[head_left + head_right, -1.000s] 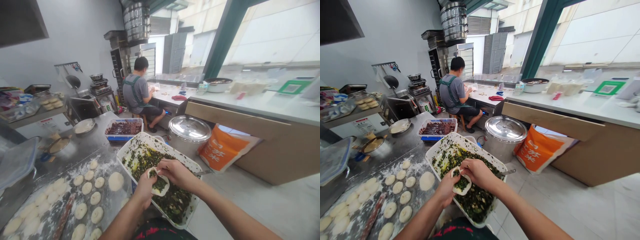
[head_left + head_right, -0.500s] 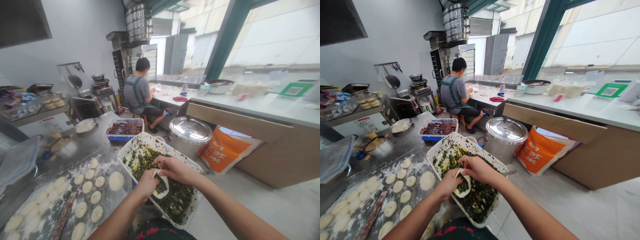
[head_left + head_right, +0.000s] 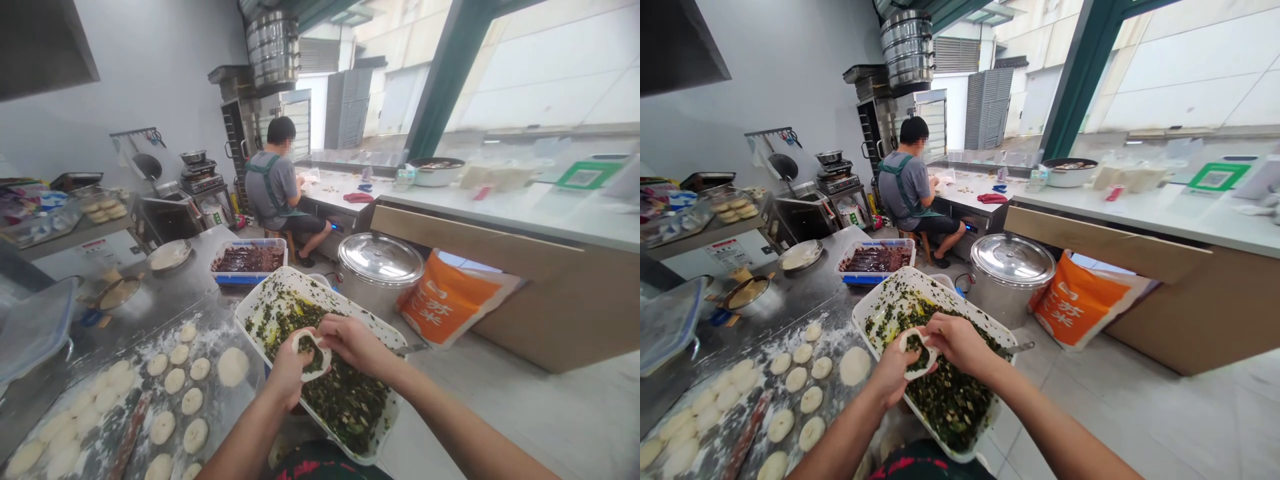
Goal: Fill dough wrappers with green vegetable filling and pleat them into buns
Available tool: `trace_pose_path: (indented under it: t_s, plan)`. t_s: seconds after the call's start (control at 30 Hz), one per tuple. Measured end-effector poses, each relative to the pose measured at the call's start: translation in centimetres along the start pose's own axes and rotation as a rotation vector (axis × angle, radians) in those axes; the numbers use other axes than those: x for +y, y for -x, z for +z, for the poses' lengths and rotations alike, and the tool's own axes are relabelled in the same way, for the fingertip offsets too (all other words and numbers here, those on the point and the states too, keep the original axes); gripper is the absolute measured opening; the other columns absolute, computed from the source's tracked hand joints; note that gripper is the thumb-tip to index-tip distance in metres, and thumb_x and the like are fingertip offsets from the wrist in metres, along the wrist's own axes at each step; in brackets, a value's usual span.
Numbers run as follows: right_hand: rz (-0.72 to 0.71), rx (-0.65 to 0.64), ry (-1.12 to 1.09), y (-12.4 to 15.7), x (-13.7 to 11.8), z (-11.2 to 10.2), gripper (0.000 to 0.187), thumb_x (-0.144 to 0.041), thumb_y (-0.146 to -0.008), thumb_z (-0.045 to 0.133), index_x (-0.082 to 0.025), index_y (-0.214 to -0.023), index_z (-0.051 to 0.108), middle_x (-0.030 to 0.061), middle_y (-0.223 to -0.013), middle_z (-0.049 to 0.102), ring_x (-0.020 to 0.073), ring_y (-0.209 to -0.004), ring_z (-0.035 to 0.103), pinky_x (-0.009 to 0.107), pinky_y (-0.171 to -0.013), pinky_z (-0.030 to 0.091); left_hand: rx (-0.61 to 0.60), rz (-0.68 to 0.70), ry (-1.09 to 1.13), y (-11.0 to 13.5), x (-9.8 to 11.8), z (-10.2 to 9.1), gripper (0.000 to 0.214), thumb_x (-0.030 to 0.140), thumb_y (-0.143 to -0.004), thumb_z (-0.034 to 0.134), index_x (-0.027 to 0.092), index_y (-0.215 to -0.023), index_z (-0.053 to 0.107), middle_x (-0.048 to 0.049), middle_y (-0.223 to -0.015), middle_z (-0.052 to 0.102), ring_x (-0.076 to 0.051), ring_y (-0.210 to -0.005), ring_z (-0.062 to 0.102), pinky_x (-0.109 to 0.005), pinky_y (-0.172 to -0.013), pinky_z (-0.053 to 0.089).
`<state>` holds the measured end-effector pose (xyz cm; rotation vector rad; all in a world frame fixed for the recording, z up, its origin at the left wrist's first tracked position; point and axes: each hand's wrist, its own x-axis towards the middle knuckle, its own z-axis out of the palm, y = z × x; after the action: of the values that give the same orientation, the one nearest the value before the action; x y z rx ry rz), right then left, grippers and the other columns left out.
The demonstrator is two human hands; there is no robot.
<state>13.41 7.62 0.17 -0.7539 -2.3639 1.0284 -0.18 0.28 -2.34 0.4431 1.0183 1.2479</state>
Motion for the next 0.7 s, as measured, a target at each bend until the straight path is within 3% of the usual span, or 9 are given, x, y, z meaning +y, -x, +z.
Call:
trace_pose_path:
  t_s: [0.07, 0.2, 0.33, 0.57, 0.7]
  plan:
    - [-0.04, -0.043, 0.033, 0.0, -0.5, -0.4, 0.016, -0.025, -0.08, 0.043, -0.017, -0.076, 0.056, 0.0024, -0.076, 0.055, 0.012, -0.07, 0.05, 0.022, -0.065, 0.038, -0.012, -0.029, -0.082, -0.2, -0.2, 0.0, 0.039, 0.012, -0.058, 0.063, 0.018, -0.096, 0.056, -0.0054, -0.088, 0.061, -0.018, -0.076, 0.057, -0.032, -0.068, 0.047]
    - [0.095, -0.077, -0.064, -0.3, -0.3, -0.4, 0.011, -0.021, -0.075, 0.05, -0.017, -0.084, 0.053, -0.0005, -0.07, 0.055, 0.0104, -0.06, 0.049, 0.02, -0.055, 0.038, -0.01, -0.053, -0.174, -0.3, -0.2, -0.1, 0.038, 0.01, -0.058, 0.059, 0.017, -0.095, 0.057, -0.0049, -0.081, 0.062, -0.018, -0.072, 0.058, -0.033, -0.065, 0.047]
    - [0.06, -0.107, -0.019, -0.4, -0.4, -0.4, 0.005, -0.019, -0.073, 0.052, -0.017, -0.073, 0.056, -0.0012, -0.069, 0.056, 0.0102, -0.063, 0.049, 0.02, -0.057, 0.036, -0.055, -0.087, -0.279, 0.0, -0.1, -0.2, 0.03, 0.009, -0.058, 0.056, 0.016, -0.087, 0.058, -0.0045, -0.072, 0.061, -0.018, -0.065, 0.057, -0.032, -0.059, 0.047]
    - [0.11, -0.144, 0.053, -1.3, -0.7, -0.1, 0.015, -0.018, -0.068, 0.056, -0.018, -0.082, 0.057, -0.0021, -0.064, 0.056, 0.0106, -0.058, 0.048, 0.02, -0.054, 0.034, -0.103, -0.097, -0.502, -0.8, 0.7, -0.3, 0.029, 0.007, -0.058, 0.046, 0.016, -0.081, 0.06, -0.005, -0.069, 0.06, -0.02, -0.06, 0.057, -0.038, -0.058, 0.047]
    - [0.107, 0.002, 0.023, -1.3, 0.2, 0.4, 0.005, -0.02, -0.071, 0.053, -0.016, -0.069, 0.056, -0.0005, -0.067, 0.055, 0.0113, -0.062, 0.049, 0.022, -0.057, 0.036, -0.117, -0.16, -0.265, -1.2, 1.6, -1.0, 0.039, 0.005, -0.057, 0.048, 0.017, -0.094, 0.055, -0.0059, -0.081, 0.06, -0.021, -0.073, 0.058, -0.042, -0.068, 0.046]
